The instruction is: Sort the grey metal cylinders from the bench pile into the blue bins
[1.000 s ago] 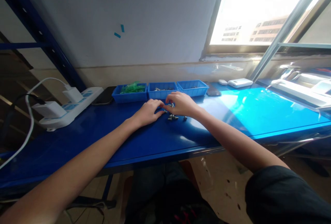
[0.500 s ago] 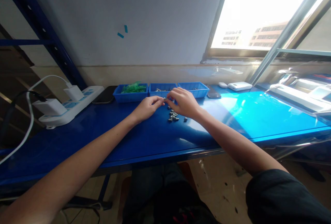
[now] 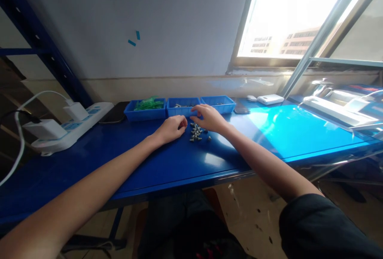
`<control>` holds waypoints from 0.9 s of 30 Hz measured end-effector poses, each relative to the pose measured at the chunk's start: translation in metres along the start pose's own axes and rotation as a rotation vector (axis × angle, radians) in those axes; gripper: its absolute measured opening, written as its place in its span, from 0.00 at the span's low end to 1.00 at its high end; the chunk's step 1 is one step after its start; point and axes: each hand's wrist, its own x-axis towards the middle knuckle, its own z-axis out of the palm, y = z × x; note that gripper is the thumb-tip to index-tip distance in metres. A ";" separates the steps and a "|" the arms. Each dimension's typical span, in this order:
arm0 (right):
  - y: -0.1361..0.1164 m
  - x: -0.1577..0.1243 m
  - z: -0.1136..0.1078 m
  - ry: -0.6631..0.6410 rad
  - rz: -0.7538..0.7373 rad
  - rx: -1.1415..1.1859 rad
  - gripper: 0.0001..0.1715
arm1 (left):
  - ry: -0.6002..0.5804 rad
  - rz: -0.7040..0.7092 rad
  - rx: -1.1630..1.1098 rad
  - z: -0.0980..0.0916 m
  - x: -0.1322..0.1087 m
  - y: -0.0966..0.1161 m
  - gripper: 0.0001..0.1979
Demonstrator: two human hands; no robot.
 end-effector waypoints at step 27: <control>-0.020 0.000 -0.010 0.208 -0.228 0.044 0.08 | 0.050 -0.217 -0.415 -0.019 -0.008 0.012 0.27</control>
